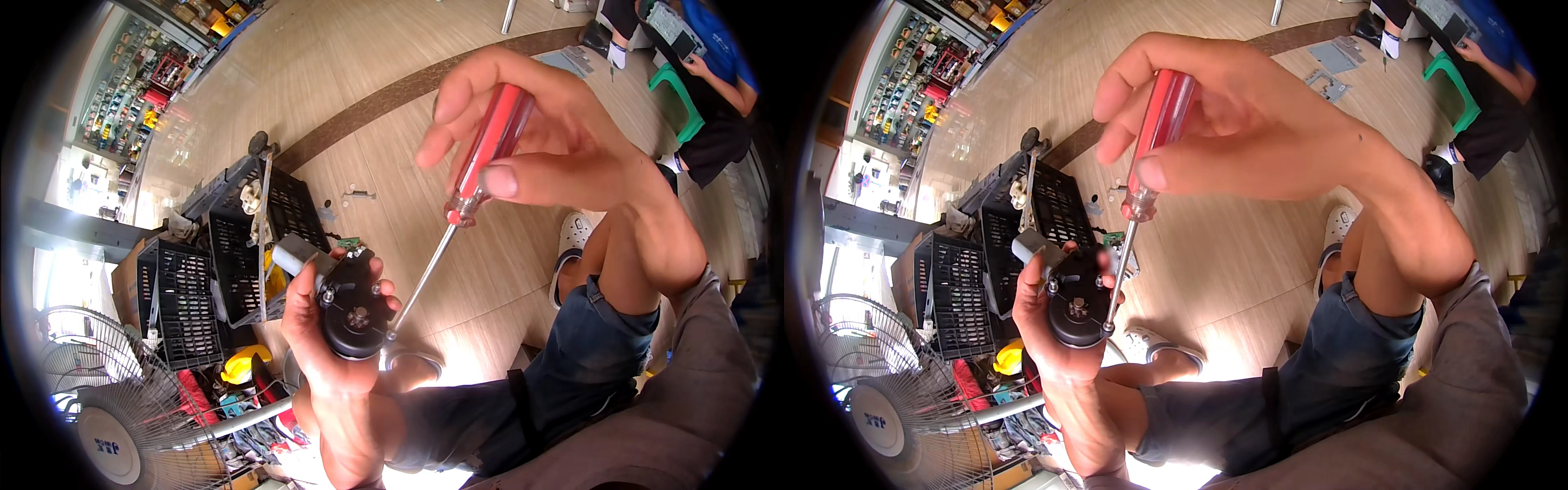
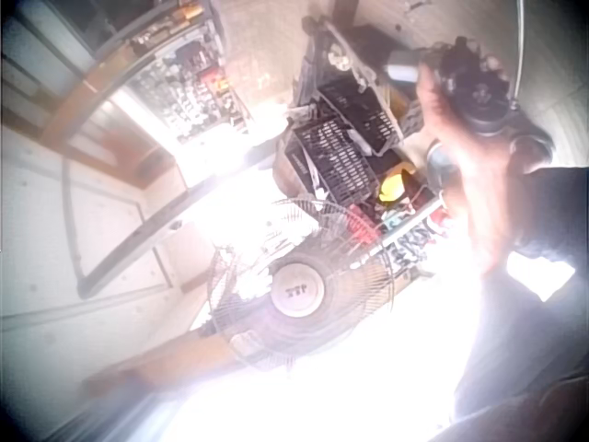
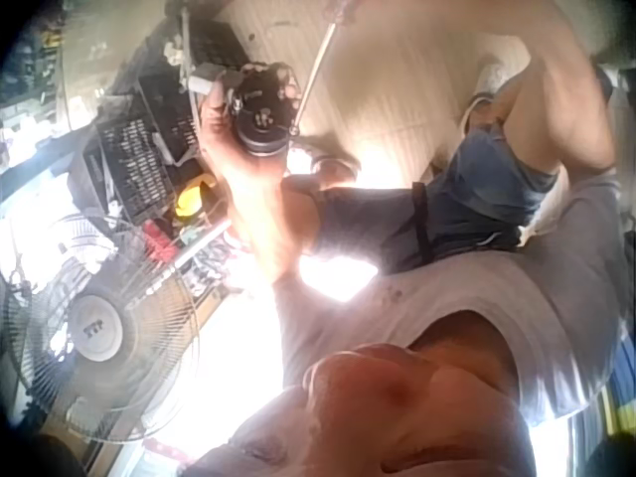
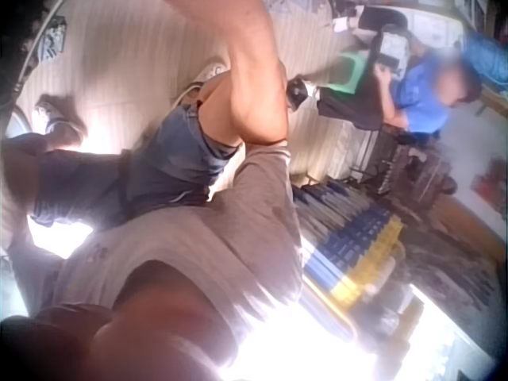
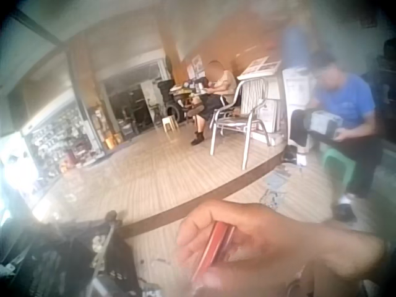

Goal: The person unscrews several screws from a black motor housing using a screwdriver while holding the housing in their other hand.

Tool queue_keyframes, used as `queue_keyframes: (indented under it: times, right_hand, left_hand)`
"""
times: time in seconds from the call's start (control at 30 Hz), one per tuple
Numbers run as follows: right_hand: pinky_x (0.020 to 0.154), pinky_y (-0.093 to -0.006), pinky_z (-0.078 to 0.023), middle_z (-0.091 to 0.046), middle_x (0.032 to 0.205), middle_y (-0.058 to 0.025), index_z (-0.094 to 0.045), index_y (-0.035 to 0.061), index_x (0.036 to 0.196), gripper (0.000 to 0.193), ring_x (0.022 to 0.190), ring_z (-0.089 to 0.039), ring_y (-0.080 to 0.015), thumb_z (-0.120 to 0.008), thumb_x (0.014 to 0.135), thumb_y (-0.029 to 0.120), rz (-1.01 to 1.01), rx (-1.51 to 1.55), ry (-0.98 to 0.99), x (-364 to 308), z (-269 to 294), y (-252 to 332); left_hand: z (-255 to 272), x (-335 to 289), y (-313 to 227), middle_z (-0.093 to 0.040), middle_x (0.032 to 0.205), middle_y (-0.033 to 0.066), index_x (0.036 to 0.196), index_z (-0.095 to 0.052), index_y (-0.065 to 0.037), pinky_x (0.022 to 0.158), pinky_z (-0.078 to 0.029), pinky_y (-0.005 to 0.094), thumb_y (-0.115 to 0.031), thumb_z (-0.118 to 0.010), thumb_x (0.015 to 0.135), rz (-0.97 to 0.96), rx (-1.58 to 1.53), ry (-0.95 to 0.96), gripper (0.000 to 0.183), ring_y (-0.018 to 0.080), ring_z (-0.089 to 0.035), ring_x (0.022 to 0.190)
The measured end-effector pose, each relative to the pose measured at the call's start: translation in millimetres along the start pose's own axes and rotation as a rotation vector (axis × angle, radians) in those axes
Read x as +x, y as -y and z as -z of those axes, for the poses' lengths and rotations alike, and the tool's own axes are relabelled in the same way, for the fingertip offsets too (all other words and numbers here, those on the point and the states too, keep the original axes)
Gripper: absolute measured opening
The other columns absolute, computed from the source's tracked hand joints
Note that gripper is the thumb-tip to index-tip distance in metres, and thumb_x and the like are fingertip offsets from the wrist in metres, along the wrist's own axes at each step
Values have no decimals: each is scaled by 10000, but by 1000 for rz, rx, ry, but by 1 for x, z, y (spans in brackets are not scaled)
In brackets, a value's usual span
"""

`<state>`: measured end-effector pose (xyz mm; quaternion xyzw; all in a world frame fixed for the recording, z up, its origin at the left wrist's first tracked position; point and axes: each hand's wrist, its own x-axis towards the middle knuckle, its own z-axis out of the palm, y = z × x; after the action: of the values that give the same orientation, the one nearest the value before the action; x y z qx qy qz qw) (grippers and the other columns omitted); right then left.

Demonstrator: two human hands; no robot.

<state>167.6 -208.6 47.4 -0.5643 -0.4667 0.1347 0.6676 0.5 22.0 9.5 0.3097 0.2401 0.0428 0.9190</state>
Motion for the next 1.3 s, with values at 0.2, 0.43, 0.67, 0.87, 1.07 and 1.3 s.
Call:
queue_keyframes:
  times: [0.2, 0.43, 0.67, 0.87, 1.07, 1.3]
  right_hand:
    - [791, -326, -564, -716, 986, -183, -502, -34, 1242, 418, 861, -706, -191, -710, 905, 102, -29, 57, 51, -1, 5, 6]
    - [811, -327, -568, -724, 963, -181, -513, -34, 1216, 396, 901, -718, -202, -718, 903, 96, -68, -40, 54, -1, 4, 3]
    - [817, -345, -569, -722, 986, -177, -532, -20, 1186, 372, 931, -715, -206, -719, 896, 120, -117, -55, 48, -1, 9, 8]
    - [823, -361, -561, -728, 961, -167, -530, -11, 1182, 359, 920, -708, -203, -701, 906, 141, -62, 51, -45, -2, -4, 2]
    - [819, -350, -558, -726, 1001, -183, -507, -5, 1215, 383, 925, -706, -198, -690, 911, 139, -96, 78, 66, -2, 5, 6]
    - [851, -354, -556, -724, 1047, -198, -498, -9, 1246, 411, 1000, -710, -223, -699, 923, 146, -188, -47, 21, 1, 2, 2]
  left_hand:
    - [1, 0, 0, -661, 1087, 270, 1150, -645, -35, 716, -593, 453, -387, -571, 961, -8, 5, -4, 406, 363, -693, 827]
    - [2, -1, -1, -659, 1082, 280, 1153, -642, -30, 722, -611, 455, -382, -576, 960, -4, -3, 6, 406, 372, -697, 825]
    - [1, 1, -1, -659, 1085, 279, 1159, -635, -40, 720, -613, 463, -391, -573, 961, -1, 1, -3, 407, 373, -700, 829]
    - [3, -1, -1, -655, 1096, 278, 1160, -634, -39, 717, -606, 477, -391, -572, 962, -6, 1, 1, 409, 380, -698, 835]
    - [4, 0, -2, -654, 1098, 279, 1168, -632, -38, 727, -601, 484, -391, -572, 961, 18, -43, 19, 414, 386, -699, 849]
    - [4, -1, -2, -660, 1088, 275, 1160, -632, -34, 735, -588, 475, -398, -556, 968, -6, 2, 15, 418, 369, -697, 844]
